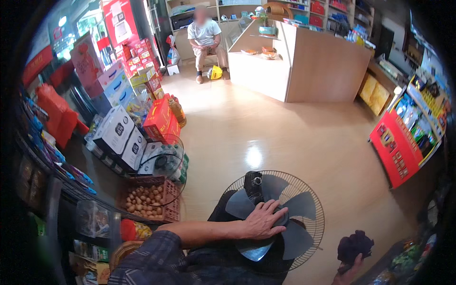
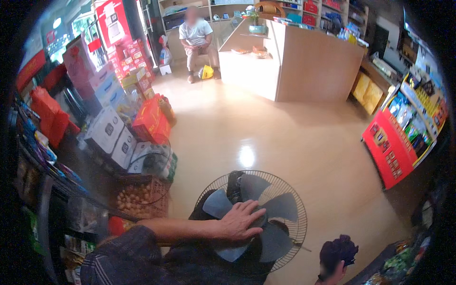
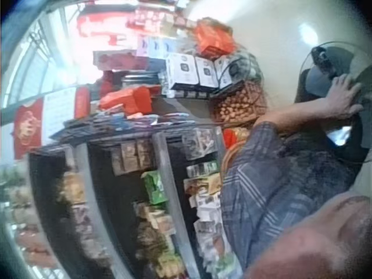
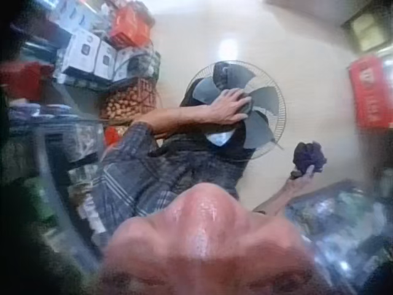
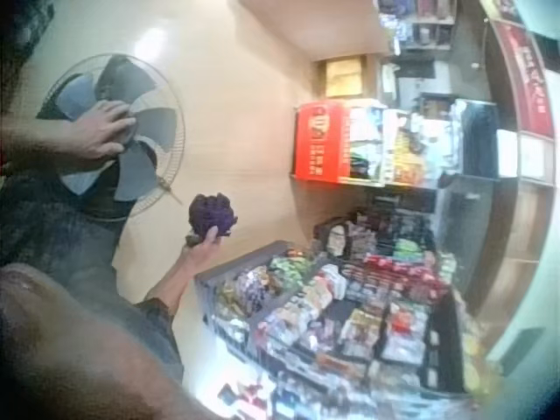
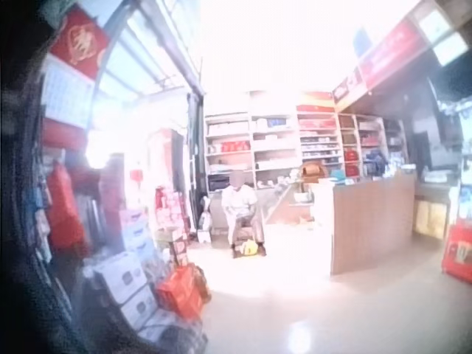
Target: The person wipes the fan blades with a cloth, then attaches the front protective cage to the fan. They use a screwdriver to tighten the screws securing the cage in place.
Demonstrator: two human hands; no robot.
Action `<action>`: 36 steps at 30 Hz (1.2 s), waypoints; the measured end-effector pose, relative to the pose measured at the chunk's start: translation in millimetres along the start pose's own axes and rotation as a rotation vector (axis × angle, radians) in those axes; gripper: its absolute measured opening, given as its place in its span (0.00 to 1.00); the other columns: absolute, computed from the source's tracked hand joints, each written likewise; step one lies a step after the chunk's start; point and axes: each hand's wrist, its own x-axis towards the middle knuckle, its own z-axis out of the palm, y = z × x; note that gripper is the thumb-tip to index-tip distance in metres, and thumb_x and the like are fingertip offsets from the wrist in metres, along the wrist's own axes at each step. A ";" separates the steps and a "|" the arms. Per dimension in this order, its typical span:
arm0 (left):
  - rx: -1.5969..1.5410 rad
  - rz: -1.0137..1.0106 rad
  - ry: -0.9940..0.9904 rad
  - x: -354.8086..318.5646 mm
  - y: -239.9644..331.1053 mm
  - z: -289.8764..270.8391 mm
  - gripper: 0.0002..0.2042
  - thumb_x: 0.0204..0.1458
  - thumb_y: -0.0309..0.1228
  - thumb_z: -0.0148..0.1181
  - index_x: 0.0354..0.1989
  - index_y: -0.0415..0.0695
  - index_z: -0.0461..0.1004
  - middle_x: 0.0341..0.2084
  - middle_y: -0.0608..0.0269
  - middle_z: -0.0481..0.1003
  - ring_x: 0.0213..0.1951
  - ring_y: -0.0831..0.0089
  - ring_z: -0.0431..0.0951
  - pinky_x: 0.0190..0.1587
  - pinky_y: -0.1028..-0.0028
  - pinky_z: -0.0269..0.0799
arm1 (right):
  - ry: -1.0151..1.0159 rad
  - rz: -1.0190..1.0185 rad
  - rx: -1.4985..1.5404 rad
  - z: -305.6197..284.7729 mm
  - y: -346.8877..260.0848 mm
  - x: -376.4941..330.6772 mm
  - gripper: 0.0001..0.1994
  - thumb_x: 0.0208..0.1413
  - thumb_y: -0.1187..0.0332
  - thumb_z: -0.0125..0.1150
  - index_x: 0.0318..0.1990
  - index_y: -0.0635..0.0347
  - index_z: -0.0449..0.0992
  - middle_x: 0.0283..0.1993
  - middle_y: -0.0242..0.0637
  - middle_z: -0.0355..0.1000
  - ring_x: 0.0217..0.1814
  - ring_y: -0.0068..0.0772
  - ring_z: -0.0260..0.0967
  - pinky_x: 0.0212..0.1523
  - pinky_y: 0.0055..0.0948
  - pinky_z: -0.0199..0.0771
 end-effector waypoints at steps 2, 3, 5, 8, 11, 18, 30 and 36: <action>-0.096 0.027 0.281 37.8 18.6 13.3 0.38 0.56 0.50 0.56 0.69 0.43 0.49 0.66 0.42 0.49 0.67 0.45 0.50 0.68 0.54 0.46 | -0.102 -0.108 -0.204 41.4 -52.0 16.2 0.31 0.55 0.55 0.61 0.61 0.63 0.63 0.54 0.43 0.70 0.50 0.39 0.73 0.46 0.31 0.76; -0.306 0.045 0.218 -4.3 15.4 -2.7 0.38 0.56 0.51 0.55 0.69 0.43 0.49 0.66 0.42 0.49 0.67 0.46 0.51 0.68 0.55 0.47 | -0.076 -0.069 -0.232 79.8 -43.3 -12.5 0.29 0.55 0.56 0.61 0.60 0.63 0.64 0.52 0.43 0.71 0.47 0.37 0.74 0.43 0.30 0.77; -0.748 0.085 0.237 -36.6 25.4 -35.5 0.38 0.56 0.52 0.55 0.69 0.42 0.49 0.65 0.41 0.49 0.66 0.47 0.52 0.66 0.56 0.49 | -0.165 -0.004 -0.335 168.5 -42.8 -72.2 0.25 0.55 0.60 0.60 0.57 0.64 0.66 0.47 0.42 0.74 0.41 0.35 0.75 0.39 0.29 0.78; -1.001 0.166 0.238 -28.4 48.2 -50.8 0.39 0.56 0.49 0.58 0.70 0.42 0.47 0.66 0.46 0.48 0.68 0.54 0.50 0.69 0.58 0.46 | -0.328 0.109 -0.510 228.1 -21.9 -63.8 0.18 0.51 0.74 0.62 0.50 0.68 0.71 0.39 0.37 0.75 0.37 0.27 0.73 0.42 0.26 0.75; -1.320 0.042 0.193 -33.2 48.9 -39.9 0.42 0.53 0.49 0.62 0.69 0.41 0.48 0.63 0.51 0.55 0.64 0.61 0.57 0.66 0.65 0.53 | -0.568 0.152 -0.495 269.1 30.4 -67.2 0.12 0.52 0.74 0.65 0.44 0.66 0.75 0.39 0.34 0.76 0.39 0.23 0.71 0.42 0.24 0.73; -1.964 -0.557 -0.061 -47.6 7.0 -49.4 0.26 0.60 0.52 0.51 0.52 0.41 0.69 0.44 0.56 0.75 0.43 0.67 0.77 0.51 0.70 0.73 | -0.614 0.420 -0.485 279.4 39.6 -72.2 0.20 0.64 0.64 0.54 0.58 0.69 0.64 0.36 0.34 0.72 0.36 0.22 0.70 0.39 0.22 0.72; -1.681 -0.311 0.310 -51.5 32.1 -30.7 0.37 0.57 0.44 0.60 0.67 0.46 0.45 0.56 0.58 0.62 0.57 0.70 0.63 0.61 0.70 0.61 | -0.548 -0.365 -0.630 327.2 77.2 -106.2 0.32 0.67 0.48 0.40 0.63 0.72 0.59 0.66 0.52 0.58 0.67 0.46 0.57 0.66 0.39 0.54; -1.330 -0.270 0.499 -55.2 24.5 -42.9 0.32 0.54 0.45 0.63 0.61 0.42 0.57 0.50 0.59 0.67 0.51 0.72 0.67 0.56 0.72 0.66 | -0.470 -0.073 -0.297 330.6 75.3 -113.0 0.30 0.68 0.50 0.41 0.62 0.71 0.61 0.59 0.43 0.64 0.61 0.34 0.62 0.63 0.32 0.60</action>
